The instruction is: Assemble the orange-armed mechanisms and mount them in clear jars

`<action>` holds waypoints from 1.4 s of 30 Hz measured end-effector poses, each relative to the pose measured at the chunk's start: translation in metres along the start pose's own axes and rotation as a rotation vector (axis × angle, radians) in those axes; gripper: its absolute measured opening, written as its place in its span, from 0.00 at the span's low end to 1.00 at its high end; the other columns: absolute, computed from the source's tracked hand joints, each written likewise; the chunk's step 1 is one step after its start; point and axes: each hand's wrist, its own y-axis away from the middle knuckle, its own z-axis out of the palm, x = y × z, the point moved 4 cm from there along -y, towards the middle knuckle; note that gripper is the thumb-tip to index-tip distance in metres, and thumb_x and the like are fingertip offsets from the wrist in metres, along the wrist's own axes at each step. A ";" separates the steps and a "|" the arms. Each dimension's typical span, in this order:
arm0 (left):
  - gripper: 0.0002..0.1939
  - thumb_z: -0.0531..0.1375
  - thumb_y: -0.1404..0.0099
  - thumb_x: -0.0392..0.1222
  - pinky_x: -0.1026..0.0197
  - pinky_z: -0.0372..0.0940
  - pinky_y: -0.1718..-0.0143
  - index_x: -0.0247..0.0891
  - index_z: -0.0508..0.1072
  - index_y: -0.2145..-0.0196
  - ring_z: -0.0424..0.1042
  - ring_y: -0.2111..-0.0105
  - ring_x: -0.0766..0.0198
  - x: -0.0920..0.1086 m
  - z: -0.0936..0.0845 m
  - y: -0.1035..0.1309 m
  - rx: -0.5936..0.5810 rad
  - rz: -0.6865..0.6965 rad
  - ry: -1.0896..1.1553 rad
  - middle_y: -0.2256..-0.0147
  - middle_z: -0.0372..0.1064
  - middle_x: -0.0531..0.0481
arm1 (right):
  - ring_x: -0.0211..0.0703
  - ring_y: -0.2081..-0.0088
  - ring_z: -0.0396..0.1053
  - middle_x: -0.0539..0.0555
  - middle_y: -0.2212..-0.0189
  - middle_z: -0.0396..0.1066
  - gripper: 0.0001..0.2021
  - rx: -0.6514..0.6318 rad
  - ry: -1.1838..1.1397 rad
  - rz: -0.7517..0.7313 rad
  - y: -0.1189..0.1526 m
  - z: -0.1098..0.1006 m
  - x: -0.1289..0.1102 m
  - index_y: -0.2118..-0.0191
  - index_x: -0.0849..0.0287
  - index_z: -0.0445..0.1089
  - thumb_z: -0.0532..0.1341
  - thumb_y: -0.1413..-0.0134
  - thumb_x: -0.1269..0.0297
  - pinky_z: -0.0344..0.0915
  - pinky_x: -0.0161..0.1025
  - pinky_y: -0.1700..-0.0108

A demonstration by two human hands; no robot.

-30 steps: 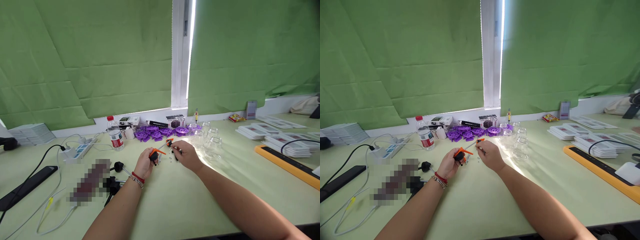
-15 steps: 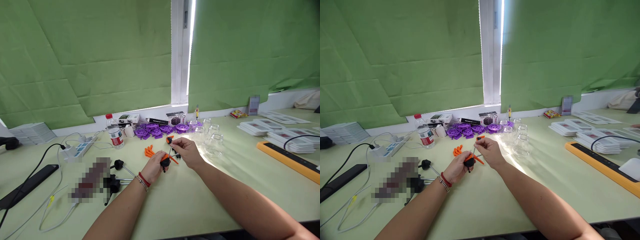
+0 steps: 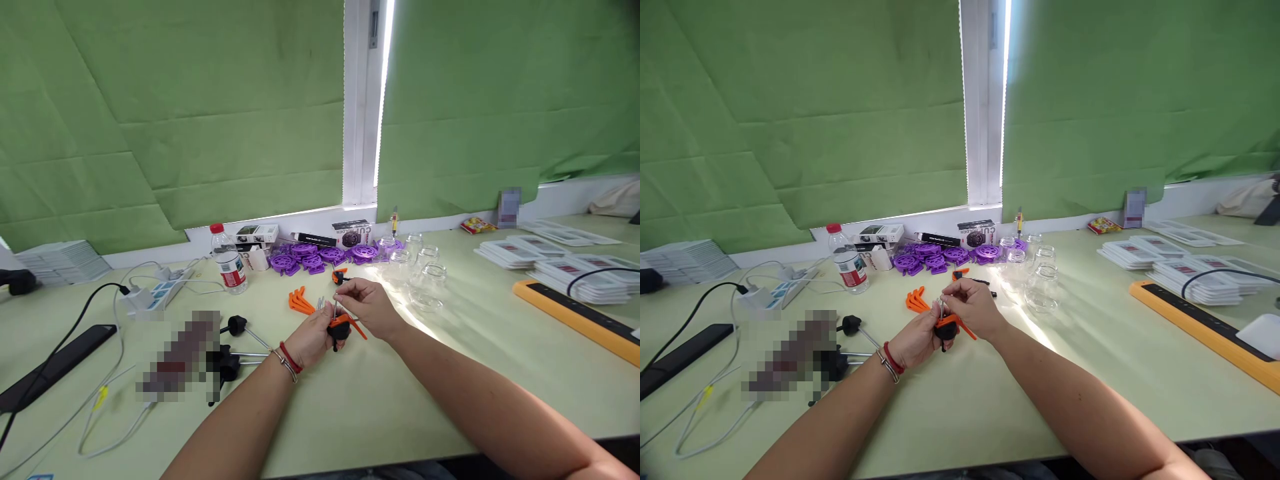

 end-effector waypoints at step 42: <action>0.11 0.60 0.41 0.44 0.59 0.66 0.66 0.33 0.74 0.66 0.72 0.65 0.58 0.025 -0.042 -0.004 0.295 0.161 0.175 0.65 0.73 0.42 | 0.32 0.78 0.57 0.47 0.79 0.65 0.09 -0.400 0.380 0.288 0.007 0.016 0.040 0.74 0.60 0.62 0.54 0.44 0.66 0.56 0.31 0.73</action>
